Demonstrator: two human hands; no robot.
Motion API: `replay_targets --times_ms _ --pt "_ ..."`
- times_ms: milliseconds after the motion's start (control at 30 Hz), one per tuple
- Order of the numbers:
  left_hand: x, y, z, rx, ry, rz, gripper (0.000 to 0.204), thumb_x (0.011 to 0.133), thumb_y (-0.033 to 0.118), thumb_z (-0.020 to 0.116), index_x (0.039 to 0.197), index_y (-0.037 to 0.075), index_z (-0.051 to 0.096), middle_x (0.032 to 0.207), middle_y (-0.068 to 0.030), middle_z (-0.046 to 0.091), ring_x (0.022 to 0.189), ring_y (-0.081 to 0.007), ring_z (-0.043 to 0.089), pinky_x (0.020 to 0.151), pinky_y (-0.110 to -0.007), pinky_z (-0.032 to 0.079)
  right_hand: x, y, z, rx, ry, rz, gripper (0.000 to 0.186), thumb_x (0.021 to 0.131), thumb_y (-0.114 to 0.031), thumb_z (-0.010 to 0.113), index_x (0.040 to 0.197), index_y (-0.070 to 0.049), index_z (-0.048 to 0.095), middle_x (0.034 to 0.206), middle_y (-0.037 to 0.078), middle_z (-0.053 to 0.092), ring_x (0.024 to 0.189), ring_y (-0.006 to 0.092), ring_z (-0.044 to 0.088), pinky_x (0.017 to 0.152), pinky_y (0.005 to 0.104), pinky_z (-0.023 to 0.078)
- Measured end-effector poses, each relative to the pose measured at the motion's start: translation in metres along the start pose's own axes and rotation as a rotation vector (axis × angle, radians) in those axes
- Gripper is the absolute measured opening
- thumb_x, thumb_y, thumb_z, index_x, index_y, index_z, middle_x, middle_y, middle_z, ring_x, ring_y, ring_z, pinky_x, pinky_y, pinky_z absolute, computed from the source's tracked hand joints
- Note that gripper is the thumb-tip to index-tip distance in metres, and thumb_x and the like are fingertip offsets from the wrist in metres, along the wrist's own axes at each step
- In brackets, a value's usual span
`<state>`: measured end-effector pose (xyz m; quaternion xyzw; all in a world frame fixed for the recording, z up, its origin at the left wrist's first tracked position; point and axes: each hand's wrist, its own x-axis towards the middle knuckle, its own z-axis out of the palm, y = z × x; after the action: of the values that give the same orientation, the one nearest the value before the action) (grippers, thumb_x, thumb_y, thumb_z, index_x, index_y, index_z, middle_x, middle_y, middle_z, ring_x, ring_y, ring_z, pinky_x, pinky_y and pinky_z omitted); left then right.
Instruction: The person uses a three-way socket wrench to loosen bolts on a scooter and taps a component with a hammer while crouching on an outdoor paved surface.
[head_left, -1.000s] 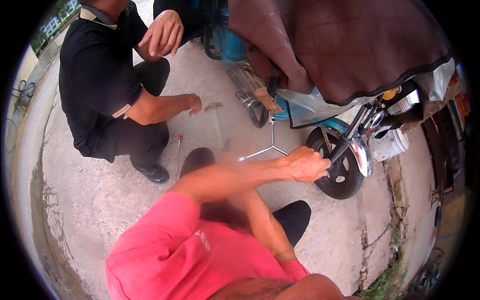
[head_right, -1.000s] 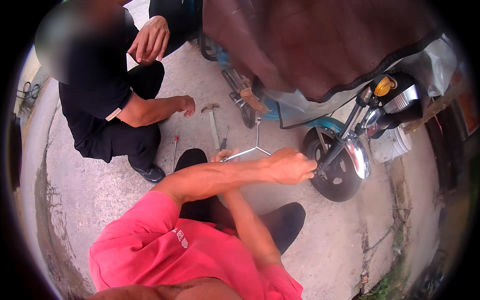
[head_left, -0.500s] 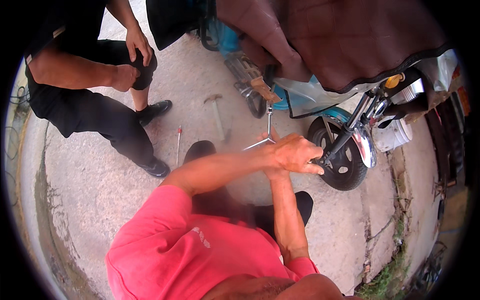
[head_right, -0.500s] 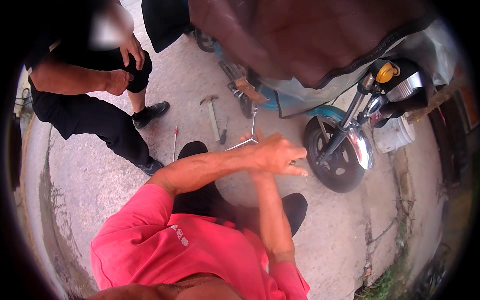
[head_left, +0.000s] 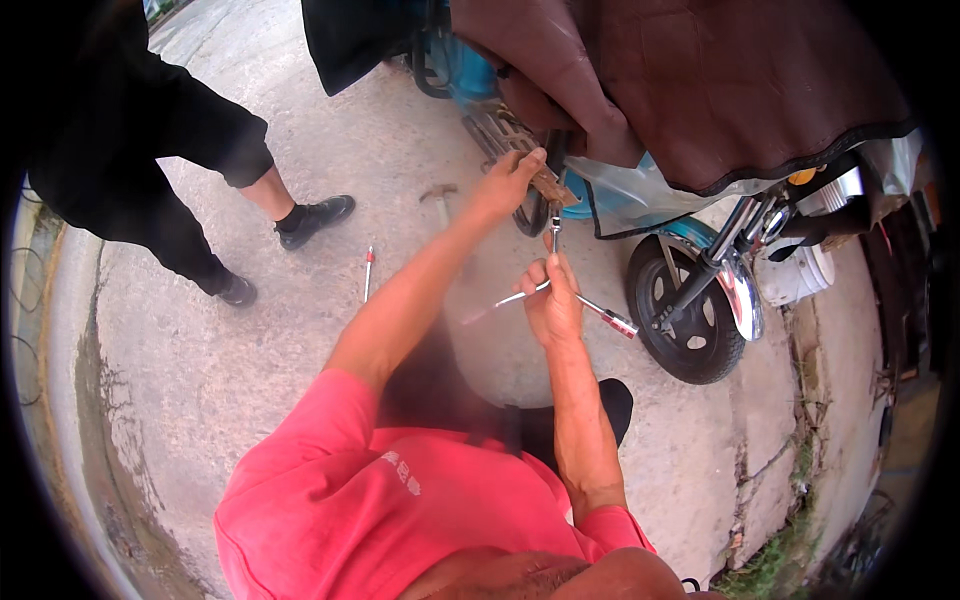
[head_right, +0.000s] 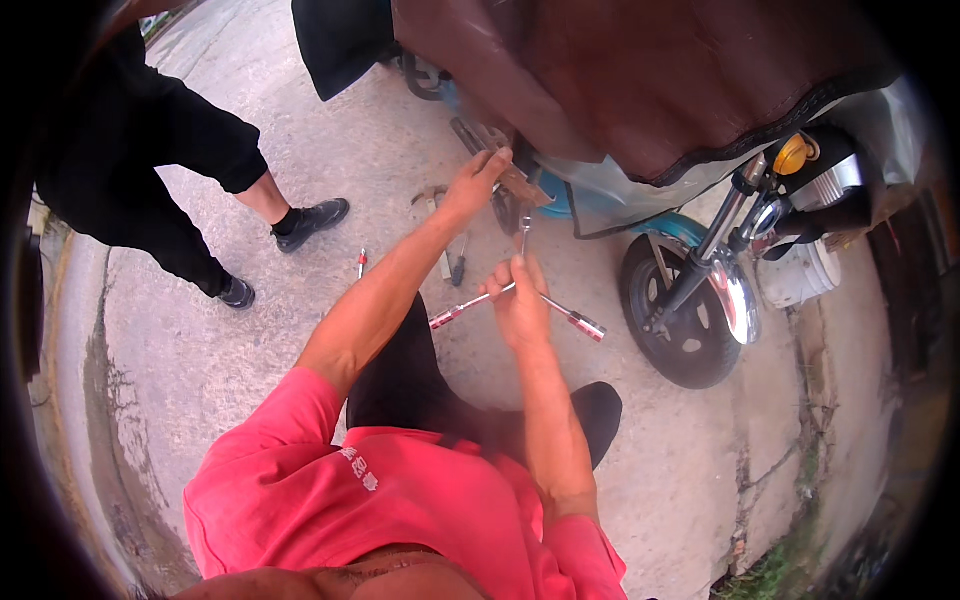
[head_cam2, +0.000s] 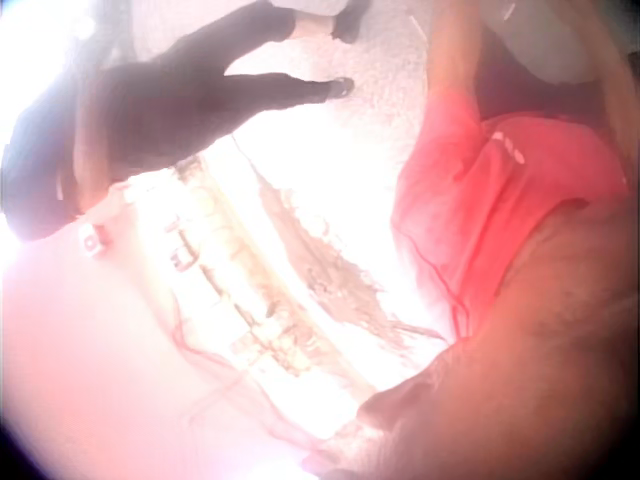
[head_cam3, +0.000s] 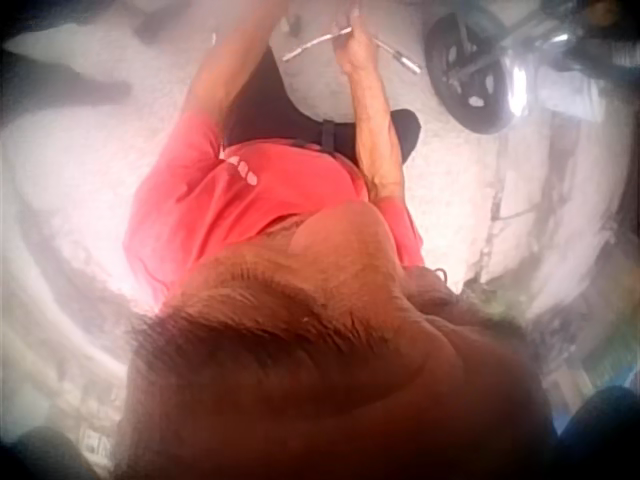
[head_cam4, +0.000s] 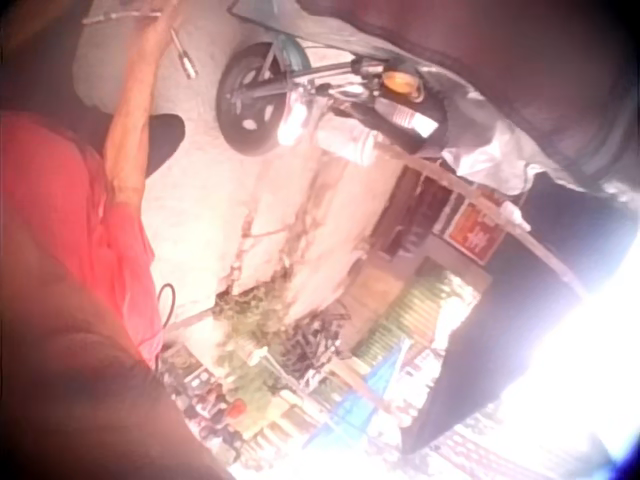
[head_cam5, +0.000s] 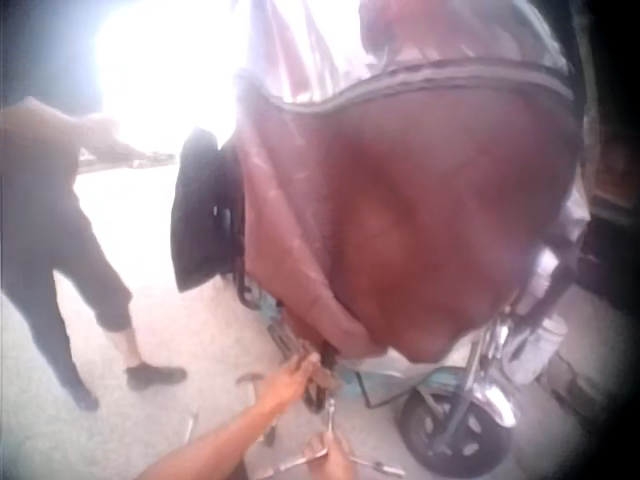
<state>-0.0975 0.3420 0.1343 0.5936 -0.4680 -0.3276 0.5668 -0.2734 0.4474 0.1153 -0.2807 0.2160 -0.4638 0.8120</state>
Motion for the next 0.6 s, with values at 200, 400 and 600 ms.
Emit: replay_targets --times_ms 200,400,600 --pt "0.009 -0.021 0.019 -0.461 0.007 -0.168 0.048 0.097 0.048 0.052 0.111 0.005 0.066 0.101 -0.0123 0.071 0.103 -0.0262 0.067 0.088 -0.037 0.051 0.001 -0.014 0.016 -0.33 0.107 -0.056 0.045 0.104 -0.014 0.047 0.146 -0.001 0.038 0.077 -0.001 0.039 0.068 0.0118 0.042 0.063 0.03 0.043" --pt "0.01 -0.026 0.002 -0.694 -0.084 -0.259 0.05 0.096 0.044 0.05 0.125 0.003 0.052 0.114 -0.019 0.063 0.104 -0.0291 0.066 0.091 -0.041 0.05 0.003 -0.027 0.03 -0.72 0.119 -0.041 0.04 0.102 -0.012 0.044 0.14 0.0 0.041 0.072 0.002 0.053 0.059 0.0139 0.056 0.057 0.0314 0.047" --pt "0.049 0.001 -0.031 -0.313 -0.259 -0.148 0.036 0.092 0.029 0.059 0.119 0.005 0.058 0.108 -0.0104 0.065 0.099 -0.0237 0.064 0.086 -0.037 0.051 -0.002 -0.033 0.04 -0.734 0.163 -0.01 0.049 0.101 -0.012 0.047 0.146 0.003 0.036 0.071 0.001 0.051 0.062 0.0134 0.055 0.058 0.0312 0.046"
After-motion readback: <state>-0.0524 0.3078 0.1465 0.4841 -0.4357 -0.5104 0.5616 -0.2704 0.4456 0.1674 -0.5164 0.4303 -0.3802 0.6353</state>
